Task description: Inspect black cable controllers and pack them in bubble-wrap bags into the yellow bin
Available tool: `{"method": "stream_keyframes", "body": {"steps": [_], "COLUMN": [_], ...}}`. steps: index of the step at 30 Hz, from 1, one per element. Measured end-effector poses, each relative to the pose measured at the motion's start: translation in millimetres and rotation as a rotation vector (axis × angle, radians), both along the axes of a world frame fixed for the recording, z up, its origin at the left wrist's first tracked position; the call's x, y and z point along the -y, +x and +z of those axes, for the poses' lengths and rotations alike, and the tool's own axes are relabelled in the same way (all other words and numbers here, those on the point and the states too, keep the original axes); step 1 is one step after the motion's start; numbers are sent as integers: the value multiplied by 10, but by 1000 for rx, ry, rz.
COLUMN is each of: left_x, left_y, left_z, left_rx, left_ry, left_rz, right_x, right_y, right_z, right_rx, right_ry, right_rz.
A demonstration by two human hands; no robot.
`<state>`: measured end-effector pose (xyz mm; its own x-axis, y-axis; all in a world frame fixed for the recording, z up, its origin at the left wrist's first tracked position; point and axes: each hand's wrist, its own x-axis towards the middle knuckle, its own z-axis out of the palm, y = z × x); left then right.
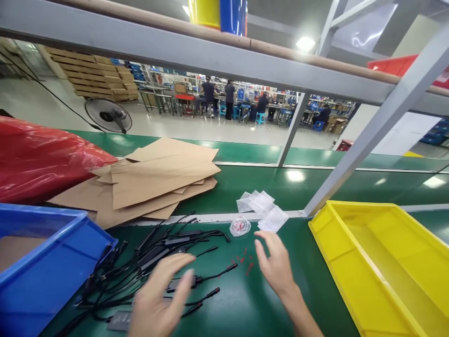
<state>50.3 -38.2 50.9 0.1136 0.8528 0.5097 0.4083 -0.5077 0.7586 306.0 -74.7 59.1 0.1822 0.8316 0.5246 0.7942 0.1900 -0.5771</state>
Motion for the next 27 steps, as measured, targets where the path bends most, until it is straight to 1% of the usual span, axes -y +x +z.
{"method": "stream_keyframes", "body": {"steps": [2, 3, 4, 5, 7, 9, 11, 14, 16, 18, 20, 22, 24, 27], "left_x": [-158, -205, -234, -248, -249, -244, -254, -326, -412, -513, -611, -686, -730, -754], "left_y": [181, 243, 281, 295, 267, 203, 138, 65, 45, 65, 141, 266, 408, 553], "left_z": [-214, -321, -416, -488, -554, -535, -489, -462, -471, -476, -466, -451, -448, -482], "left_rx": [-235, -367, -483, -567, -673, -708, -705, -673, -658, -663, -686, -717, -746, -738], "left_ry": [0, -24, -65, -117, -229, -330, -408, -444, -399, -322, -251, -218, -242, -335], "left_rz": [-172, -232, -265, -283, -338, -407, -459, -479, -426, -325, -240, -202, -199, -196], "right_x": [-124, -167, -195, -212, -223, -231, -250, -295, -327, -352, -365, -359, -340, -312], "right_y": [-28, -43, -60, -82, -137, -210, -296, -438, -528, -604, -661, -700, -724, -742], "right_z": [-326, -481, -614, -717, -823, -822, -771, -696, -673, -672, -684, -702, -723, -755], "right_rx": [16, 28, 39, 48, 59, 64, 75, 119, 183, 268, 350, 413, 455, 475], "right_ry": [-131, -207, -258, -296, -325, -324, -325, -353, -379, -408, -435, -449, -444, -397], "right_rz": [29, 49, 59, 66, 87, 127, 185, 262, 303, 332, 342, 341, 338, 332]}}
